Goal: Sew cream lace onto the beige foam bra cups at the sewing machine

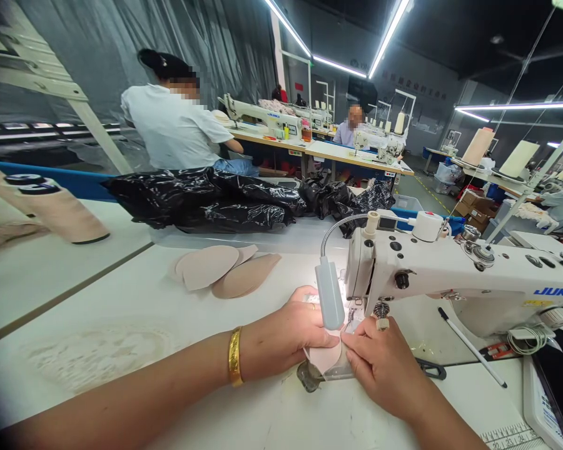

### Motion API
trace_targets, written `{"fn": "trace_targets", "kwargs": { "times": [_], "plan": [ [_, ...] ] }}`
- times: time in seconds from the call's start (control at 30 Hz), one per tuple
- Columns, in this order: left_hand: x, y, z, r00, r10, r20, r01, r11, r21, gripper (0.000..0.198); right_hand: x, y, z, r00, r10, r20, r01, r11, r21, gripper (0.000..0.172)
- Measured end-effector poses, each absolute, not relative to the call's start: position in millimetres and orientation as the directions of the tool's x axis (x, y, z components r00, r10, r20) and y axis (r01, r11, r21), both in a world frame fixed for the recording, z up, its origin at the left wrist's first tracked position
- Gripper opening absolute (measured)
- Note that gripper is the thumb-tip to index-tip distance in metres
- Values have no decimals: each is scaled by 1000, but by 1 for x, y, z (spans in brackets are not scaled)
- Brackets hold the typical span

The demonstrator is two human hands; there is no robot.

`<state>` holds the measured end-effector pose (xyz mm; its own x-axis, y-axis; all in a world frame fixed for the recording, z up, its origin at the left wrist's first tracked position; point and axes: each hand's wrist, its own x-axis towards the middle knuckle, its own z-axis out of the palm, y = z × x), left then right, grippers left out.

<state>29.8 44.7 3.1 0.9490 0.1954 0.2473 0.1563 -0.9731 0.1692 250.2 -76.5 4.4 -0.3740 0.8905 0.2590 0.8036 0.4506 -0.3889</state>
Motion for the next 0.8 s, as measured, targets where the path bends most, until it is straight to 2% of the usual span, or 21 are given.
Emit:
{"fn": "trace_targets", "kwargs": {
  "times": [0.23, 0.43, 0.8],
  "plan": [
    [29, 45, 1, 949, 192, 252, 148, -972, 180, 30, 251, -77, 2, -376, 880, 292, 820, 462, -339, 27],
    [30, 48, 1, 952, 190, 242, 145, -971, 191, 30, 264, -73, -7, -317, 884, 345, 886, 406, -226, 29],
    [34, 50, 12, 938, 230, 261, 189, -966, 175, 27, 267, -66, -7, -297, 885, 359, 904, 382, -194, 34]
  ]
}}
